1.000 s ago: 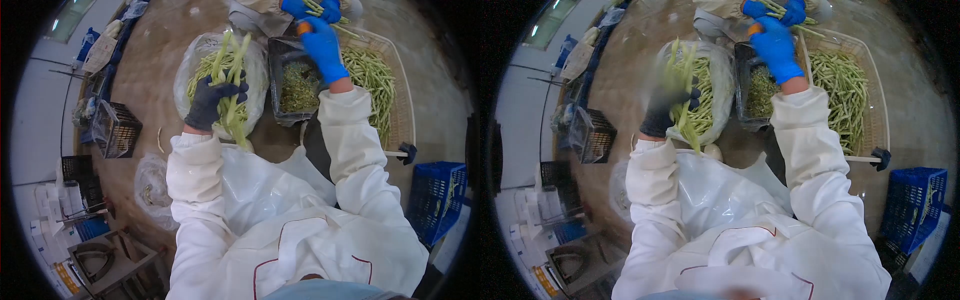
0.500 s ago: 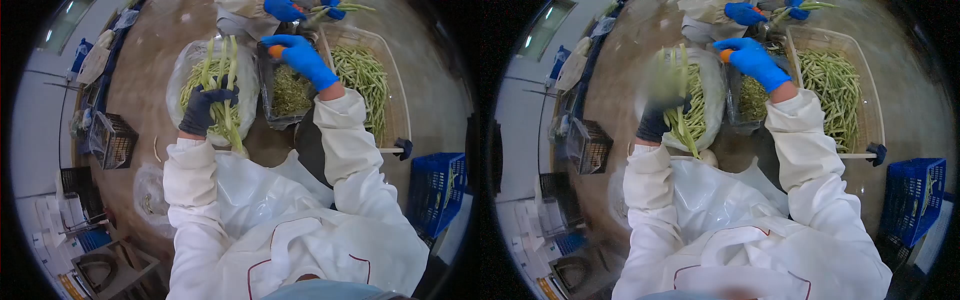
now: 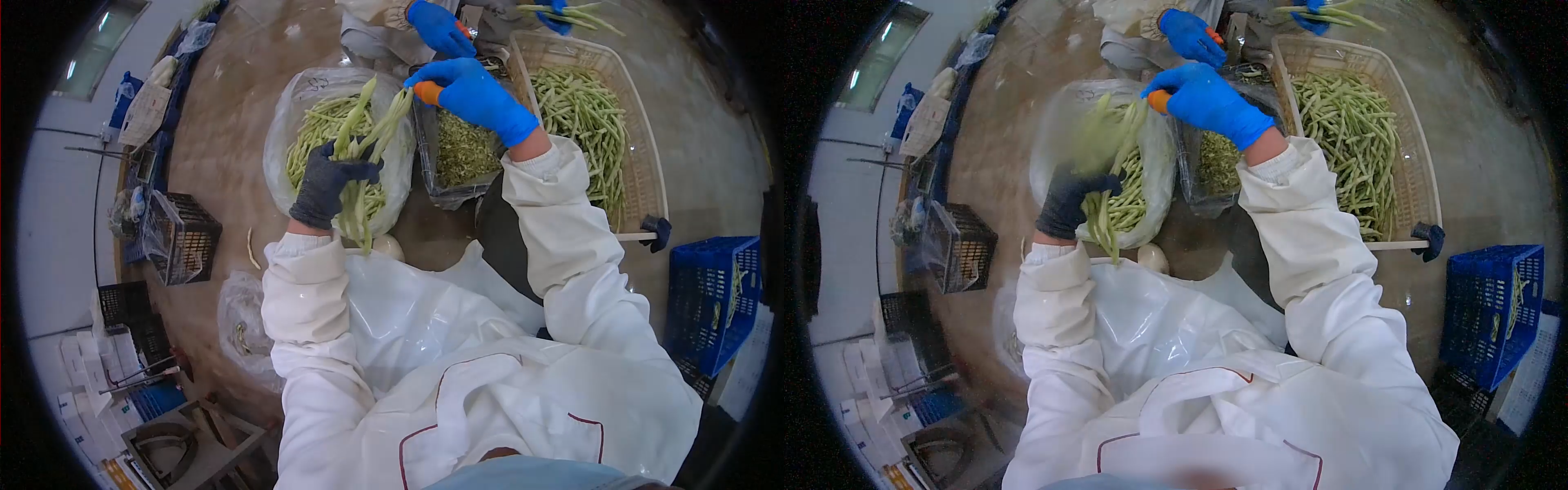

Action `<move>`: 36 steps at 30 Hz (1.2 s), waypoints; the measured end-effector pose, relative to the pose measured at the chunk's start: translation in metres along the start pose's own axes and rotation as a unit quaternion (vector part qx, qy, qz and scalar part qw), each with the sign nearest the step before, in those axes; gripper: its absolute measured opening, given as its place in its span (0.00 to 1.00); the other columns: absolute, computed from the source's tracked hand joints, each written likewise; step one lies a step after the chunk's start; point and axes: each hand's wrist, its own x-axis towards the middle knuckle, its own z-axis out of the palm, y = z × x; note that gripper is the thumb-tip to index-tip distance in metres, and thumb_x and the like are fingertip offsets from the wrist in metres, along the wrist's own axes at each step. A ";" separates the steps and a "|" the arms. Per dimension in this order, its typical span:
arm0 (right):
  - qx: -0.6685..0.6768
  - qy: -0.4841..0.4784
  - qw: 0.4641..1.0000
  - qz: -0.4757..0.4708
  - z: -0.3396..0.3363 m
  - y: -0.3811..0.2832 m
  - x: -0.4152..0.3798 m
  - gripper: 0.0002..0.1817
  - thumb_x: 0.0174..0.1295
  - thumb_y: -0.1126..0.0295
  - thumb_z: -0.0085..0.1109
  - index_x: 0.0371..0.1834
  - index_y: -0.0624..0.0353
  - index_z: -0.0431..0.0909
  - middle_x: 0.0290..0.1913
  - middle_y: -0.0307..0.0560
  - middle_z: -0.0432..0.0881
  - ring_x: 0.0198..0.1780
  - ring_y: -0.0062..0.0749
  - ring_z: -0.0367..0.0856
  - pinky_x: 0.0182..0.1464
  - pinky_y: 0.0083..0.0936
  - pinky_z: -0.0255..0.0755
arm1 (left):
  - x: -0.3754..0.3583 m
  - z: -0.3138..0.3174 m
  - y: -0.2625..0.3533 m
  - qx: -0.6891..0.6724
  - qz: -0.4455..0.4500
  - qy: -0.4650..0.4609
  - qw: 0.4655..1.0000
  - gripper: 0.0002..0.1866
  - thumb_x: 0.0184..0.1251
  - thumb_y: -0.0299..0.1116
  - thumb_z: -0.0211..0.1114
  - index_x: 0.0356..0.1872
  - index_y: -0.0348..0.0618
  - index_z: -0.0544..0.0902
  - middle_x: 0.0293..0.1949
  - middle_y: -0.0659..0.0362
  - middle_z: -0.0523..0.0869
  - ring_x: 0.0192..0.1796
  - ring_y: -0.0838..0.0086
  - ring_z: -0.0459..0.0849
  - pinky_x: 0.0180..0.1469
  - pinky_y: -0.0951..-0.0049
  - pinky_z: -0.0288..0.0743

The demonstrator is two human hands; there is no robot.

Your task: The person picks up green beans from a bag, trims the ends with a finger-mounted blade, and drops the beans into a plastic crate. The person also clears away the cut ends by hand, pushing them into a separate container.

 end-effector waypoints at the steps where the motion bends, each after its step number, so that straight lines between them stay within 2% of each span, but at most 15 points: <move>1: 0.010 0.011 1.000 0.018 0.002 -0.005 0.002 0.11 0.62 0.68 0.58 0.44 0.59 0.83 0.34 0.41 0.83 0.36 0.19 0.76 0.43 0.20 0.72 | -0.002 0.003 0.001 -0.005 0.020 0.001 1.000 0.19 0.43 0.16 0.67 0.43 0.33 0.80 0.34 0.55 0.85 0.35 0.71 0.84 0.40 0.72 0.78; 2: 0.021 0.022 0.999 0.035 0.004 -0.009 0.003 0.11 0.62 0.68 0.58 0.44 0.60 0.83 0.34 0.40 0.83 0.36 0.20 0.77 0.43 0.20 0.72 | -0.004 0.009 0.003 -0.010 0.039 0.001 0.999 0.19 0.44 0.16 0.66 0.43 0.33 0.80 0.34 0.55 0.85 0.35 0.71 0.84 0.40 0.72 0.78; 5: 0.375 0.055 0.922 0.082 0.018 -0.010 0.007 0.11 0.62 0.70 0.56 0.43 0.62 0.82 0.36 0.40 0.82 0.37 0.22 0.77 0.43 0.19 0.73 | -0.004 0.020 0.004 -0.003 0.106 -0.007 0.994 0.20 0.45 0.18 0.66 0.44 0.33 0.79 0.35 0.55 0.85 0.36 0.72 0.83 0.42 0.72 0.78; 8: 0.436 0.020 0.894 0.102 0.025 -0.009 0.001 0.12 0.61 0.71 0.56 0.44 0.64 0.81 0.39 0.42 0.82 0.40 0.22 0.77 0.44 0.19 0.73 | 0.003 0.017 -0.005 -0.099 0.104 -0.002 0.990 0.19 0.47 0.18 0.64 0.46 0.32 0.79 0.37 0.53 0.84 0.38 0.71 0.83 0.44 0.72 0.77; 11: 0.366 -0.015 0.918 0.153 0.012 0.011 0.006 0.12 0.61 0.71 0.56 0.44 0.66 0.80 0.39 0.42 0.81 0.40 0.22 0.77 0.44 0.19 0.74 | 0.005 0.002 0.000 -0.172 0.140 0.021 0.975 0.22 0.49 0.19 0.61 0.50 0.31 0.77 0.39 0.51 0.83 0.38 0.68 0.82 0.43 0.72 0.78; 14: 0.157 -0.046 0.986 -0.043 0.025 0.020 0.003 0.11 0.60 0.71 0.57 0.43 0.65 0.80 0.39 0.41 0.80 0.39 0.23 0.77 0.43 0.20 0.75 | -0.001 0.000 0.009 -0.202 0.142 0.026 0.969 0.24 0.49 0.22 0.62 0.52 0.31 0.75 0.38 0.52 0.82 0.37 0.69 0.82 0.43 0.73 0.78; 15: 0.518 -0.044 0.837 0.170 0.024 0.001 0.004 0.10 0.61 0.71 0.55 0.41 0.64 0.81 0.39 0.42 0.80 0.38 0.23 0.77 0.43 0.20 0.75 | 0.001 -0.003 0.007 -0.220 0.111 -0.020 0.969 0.26 0.48 0.23 0.63 0.54 0.31 0.74 0.37 0.52 0.82 0.36 0.70 0.82 0.42 0.73 0.77; 18: 0.577 -0.114 0.797 0.139 0.030 0.006 0.008 0.11 0.62 0.70 0.53 0.41 0.64 0.81 0.39 0.45 0.81 0.39 0.24 0.78 0.42 0.21 0.75 | 0.003 0.010 0.000 -0.259 0.102 -0.067 0.958 0.28 0.48 0.23 0.63 0.55 0.31 0.73 0.37 0.53 0.82 0.35 0.71 0.81 0.40 0.72 0.76; 21: 0.333 -0.129 0.923 0.142 0.038 -0.001 0.001 0.13 0.61 0.69 0.53 0.44 0.64 0.80 0.39 0.46 0.82 0.38 0.24 0.79 0.41 0.21 0.75 | -0.004 0.017 0.015 -0.243 0.132 -0.026 0.961 0.30 0.49 0.25 0.62 0.59 0.32 0.70 0.38 0.53 0.82 0.36 0.71 0.80 0.41 0.72 0.75; 28: 0.206 -0.299 0.918 0.159 0.038 -0.028 -0.010 0.14 0.57 0.67 0.60 0.42 0.65 0.82 0.33 0.40 0.83 0.35 0.22 0.79 0.40 0.18 0.73 | 0.002 -0.016 0.017 -0.289 0.198 0.056 0.935 0.28 0.57 0.25 0.59 0.61 0.32 0.66 0.43 0.50 0.81 0.40 0.66 0.81 0.44 0.68 0.75; 32: 0.274 -0.259 0.921 0.100 -0.014 -0.014 -0.014 0.14 0.55 0.69 0.60 0.43 0.63 0.82 0.36 0.40 0.83 0.37 0.21 0.78 0.41 0.20 0.73 | -0.002 -0.036 0.016 -0.303 0.195 0.029 0.933 0.27 0.58 0.24 0.58 0.60 0.30 0.67 0.44 0.48 0.80 0.40 0.65 0.81 0.44 0.69 0.76; 33: 0.040 -0.234 0.963 0.131 -0.017 -0.001 -0.013 0.15 0.56 0.68 0.59 0.44 0.63 0.82 0.37 0.41 0.83 0.38 0.22 0.79 0.43 0.21 0.73 | -0.004 -0.036 0.014 -0.298 0.183 0.027 0.937 0.27 0.57 0.24 0.58 0.60 0.30 0.67 0.44 0.48 0.80 0.40 0.65 0.81 0.44 0.69 0.76; 34: -0.199 -0.195 0.948 0.154 -0.016 0.014 -0.013 0.16 0.56 0.67 0.58 0.46 0.62 0.81 0.38 0.42 0.84 0.39 0.23 0.79 0.45 0.22 0.73 | -0.004 -0.035 0.011 -0.294 0.171 0.023 0.940 0.26 0.57 0.24 0.58 0.60 0.30 0.67 0.43 0.48 0.81 0.40 0.65 0.81 0.43 0.69 0.77; 35: -0.425 -0.143 0.877 0.171 -0.015 0.028 -0.016 0.17 0.57 0.66 0.58 0.48 0.61 0.81 0.39 0.43 0.84 0.41 0.25 0.80 0.47 0.23 0.73 | -0.003 -0.032 0.008 -0.255 0.156 0.034 0.954 0.24 0.56 0.24 0.59 0.56 0.30 0.71 0.42 0.49 0.82 0.40 0.66 0.82 0.43 0.69 0.78; 36: -0.267 -0.127 0.942 0.158 -0.012 0.027 -0.017 0.18 0.57 0.66 0.57 0.49 0.60 0.80 0.40 0.43 0.84 0.41 0.25 0.80 0.47 0.24 0.73 | -0.001 -0.028 0.005 -0.266 0.138 0.017 0.954 0.23 0.56 0.24 0.60 0.55 0.30 0.72 0.41 0.49 0.82 0.40 0.66 0.83 0.44 0.69 0.78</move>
